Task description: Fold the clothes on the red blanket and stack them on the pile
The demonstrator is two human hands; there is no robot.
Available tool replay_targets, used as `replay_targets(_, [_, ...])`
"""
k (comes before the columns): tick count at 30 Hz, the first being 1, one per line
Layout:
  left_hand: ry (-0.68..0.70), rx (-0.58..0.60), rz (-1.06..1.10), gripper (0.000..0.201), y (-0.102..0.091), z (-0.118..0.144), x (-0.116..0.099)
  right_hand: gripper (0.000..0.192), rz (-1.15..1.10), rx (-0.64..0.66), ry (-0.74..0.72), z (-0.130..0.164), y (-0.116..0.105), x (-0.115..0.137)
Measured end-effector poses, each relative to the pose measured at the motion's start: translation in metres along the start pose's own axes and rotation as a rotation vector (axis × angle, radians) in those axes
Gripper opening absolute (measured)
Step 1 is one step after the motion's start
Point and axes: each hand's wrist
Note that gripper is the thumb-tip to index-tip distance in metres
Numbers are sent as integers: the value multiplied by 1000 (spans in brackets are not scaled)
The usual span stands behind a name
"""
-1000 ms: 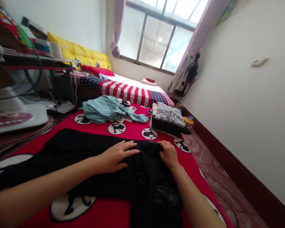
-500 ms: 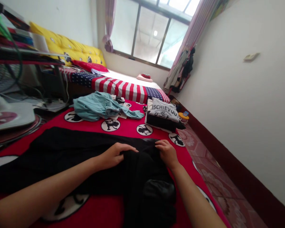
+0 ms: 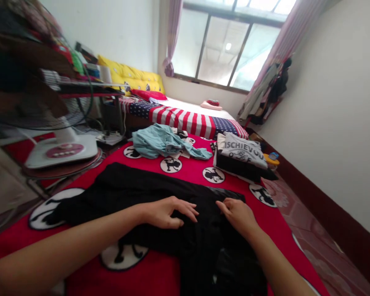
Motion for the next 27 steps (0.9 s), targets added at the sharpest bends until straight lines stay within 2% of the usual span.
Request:
replay_targets(2, [-26,-149,-41,38,-14,10,0,44,17,-70,-9,-9,-1,8])
replay_targets(5, [-178,-292,-335,38,-43,41,11,38,-101,-190,-153,-20,7,23])
replay_targets(7, [-377,-268,-572,46,-64,73,24,43,-128,-190,-218,-25,22,28])
replay_targets(10, [-682,-152,-802,57,-89,126,45,52,-73,-90,-241,-31,54,25])
replay_targets(12, [-780,-104,-859,57,-99,152,55,52,-62,-47,-226,-34,69,20])
replay_targets(14, [-806,-92,-900,56,-102,164,60,50,-104,-38,-222,-34,73,16])
replay_targets(17, [-817,-126,-958,54,-98,161,58,43,-247,-77,-232,-24,57,16])
replay_targets(20, [-749,-166,-1003,45,-82,149,43,33,-352,-158,-269,6,27,22])
replay_targets(22, [-600,-159,-980,44,-64,140,27,31,-335,-161,-315,35,9,27])
replay_targets(24, [-405,-124,-892,50,-43,131,8,38,-267,-98,-372,65,-4,32])
replay_targets(27, [-181,-46,-721,55,-8,115,-19,53,-90,10,-483,103,-9,42])
Point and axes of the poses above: each hand's wrist, its own z-axis away from the middle knuckle, its own y-axis out of the palm, x = y × z, and after that the axes turned 7 degrees about y, right-handed
